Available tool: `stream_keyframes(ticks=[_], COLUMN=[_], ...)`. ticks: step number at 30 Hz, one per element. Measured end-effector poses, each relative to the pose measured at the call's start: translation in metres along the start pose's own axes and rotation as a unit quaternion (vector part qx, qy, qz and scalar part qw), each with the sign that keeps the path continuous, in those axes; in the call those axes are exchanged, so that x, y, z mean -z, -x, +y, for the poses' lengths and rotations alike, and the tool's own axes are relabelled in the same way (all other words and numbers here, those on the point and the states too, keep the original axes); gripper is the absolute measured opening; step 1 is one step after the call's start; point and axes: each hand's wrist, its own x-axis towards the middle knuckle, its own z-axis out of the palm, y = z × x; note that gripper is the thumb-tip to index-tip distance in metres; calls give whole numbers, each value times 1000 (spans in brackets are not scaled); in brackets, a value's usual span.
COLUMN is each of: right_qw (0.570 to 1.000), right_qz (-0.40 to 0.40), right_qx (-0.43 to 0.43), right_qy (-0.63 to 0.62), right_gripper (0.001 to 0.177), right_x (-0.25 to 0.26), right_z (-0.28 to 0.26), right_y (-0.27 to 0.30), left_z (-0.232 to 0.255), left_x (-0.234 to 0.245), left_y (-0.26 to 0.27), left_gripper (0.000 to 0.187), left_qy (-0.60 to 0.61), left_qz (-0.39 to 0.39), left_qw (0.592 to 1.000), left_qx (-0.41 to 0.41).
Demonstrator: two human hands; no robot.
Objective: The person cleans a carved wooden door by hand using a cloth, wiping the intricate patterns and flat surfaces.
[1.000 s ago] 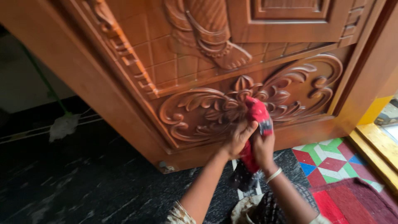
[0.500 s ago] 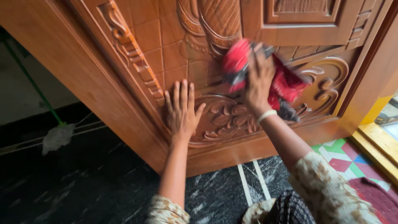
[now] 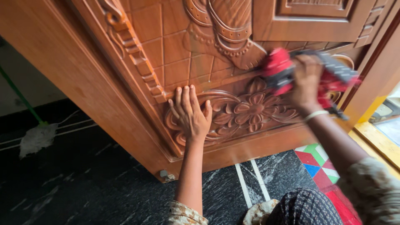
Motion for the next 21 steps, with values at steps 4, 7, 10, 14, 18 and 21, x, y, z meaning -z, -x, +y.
stream_keyframes(ticks=[4,7,10,14,18,21], right_qw=[997,984,982,974,984,989], right_qz=[0,10,1,8,2,-2], right_qx=[15,48,86,180,133,116], right_qy=[-72,-174,-169,-135,-118,-90], right_gripper=[66,47,40,42,32,34], right_x=[-32,-44,-44,-27,-17,0], right_z=[-102,-158,-193,-161,-76,-23], right_y=[-9,-29,-44,-45,-29,-20], left_z=[-4,-13,-23,-22,-13,-9], left_x=[0,2,8,16,14,14], left_y=[3,5,4,2,-1,0], left_gripper=[64,59,52,59,63,62], left_qy=[-6,-10,-18,-39,-59,-46], left_qz=[5,-12,-35,-77,-43,-27], left_qw=[1000,1000,998,995,997,998], left_qx=[-3,-20,-47,-45,-35,-27])
